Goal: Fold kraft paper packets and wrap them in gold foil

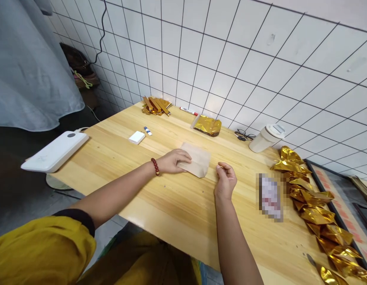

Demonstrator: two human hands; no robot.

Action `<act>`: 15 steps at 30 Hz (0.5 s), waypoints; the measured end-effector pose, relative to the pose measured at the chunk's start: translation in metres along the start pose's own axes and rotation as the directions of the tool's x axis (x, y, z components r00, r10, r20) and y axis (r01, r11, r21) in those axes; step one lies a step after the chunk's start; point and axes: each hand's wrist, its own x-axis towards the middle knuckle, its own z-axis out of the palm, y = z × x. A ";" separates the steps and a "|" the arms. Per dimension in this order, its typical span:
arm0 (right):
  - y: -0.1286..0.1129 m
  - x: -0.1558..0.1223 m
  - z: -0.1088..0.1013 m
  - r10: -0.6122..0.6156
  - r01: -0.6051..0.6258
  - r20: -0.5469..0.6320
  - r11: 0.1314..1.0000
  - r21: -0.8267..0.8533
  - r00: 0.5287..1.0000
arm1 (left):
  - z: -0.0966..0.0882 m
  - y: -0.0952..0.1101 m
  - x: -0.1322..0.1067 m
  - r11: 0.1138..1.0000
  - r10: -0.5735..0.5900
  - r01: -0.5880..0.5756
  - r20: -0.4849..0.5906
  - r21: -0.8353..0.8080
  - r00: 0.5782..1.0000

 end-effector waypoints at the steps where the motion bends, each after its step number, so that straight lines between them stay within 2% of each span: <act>1: 0.001 0.001 -0.001 -0.005 0.005 0.007 1.000 -0.006 1.000 | 0.001 -0.002 0.000 0.999 0.017 -0.018 0.015 0.046 1.000; 3: 0.002 0.001 -0.002 -0.037 0.040 0.066 0.998 -0.056 0.997 | 0.001 -0.005 -0.001 0.996 0.021 -0.023 0.022 0.088 1.000; 5: 0.003 -0.001 -0.003 -0.073 0.112 0.212 0.978 -0.174 0.974 | 0.002 -0.005 -0.002 0.997 -0.014 0.013 0.010 0.077 1.000; 6: 0.002 -0.002 -0.003 -0.082 0.164 0.313 0.956 -0.244 0.946 | 0.002 -0.005 -0.002 0.997 -0.048 0.048 -0.005 0.054 0.999; 8: 0.000 -0.006 -0.003 -0.073 0.287 0.513 0.891 -0.352 0.855 | 0.003 -0.002 -0.002 0.990 -0.141 0.139 -0.059 -0.034 0.988; 10: -0.002 -0.009 -0.002 -0.062 0.397 0.647 0.832 -0.387 0.760 | 0.004 0.001 -0.002 0.967 -0.225 0.208 -0.117 -0.146 0.967; 11: -0.003 -0.011 -0.001 -0.062 0.431 0.681 0.815 -0.388 0.730 | 0.004 0.003 -0.002 0.956 -0.253 0.224 -0.141 -0.190 0.957; 12: -0.003 -0.011 0.000 -0.063 0.448 0.696 0.805 -0.389 0.716 | 0.004 0.005 -0.002 0.948 -0.269 0.232 -0.157 -0.219 0.950; 13: -0.001 -0.012 0.000 -0.065 0.449 0.690 0.802 -0.393 0.720 | 0.004 0.007 -0.001 0.944 -0.276 0.234 -0.166 -0.234 0.947; 15: 0.004 -0.011 0.001 -0.065 0.401 0.622 0.815 -0.418 0.781 | 0.003 0.009 0.000 0.944 -0.277 0.236 -0.167 -0.231 0.946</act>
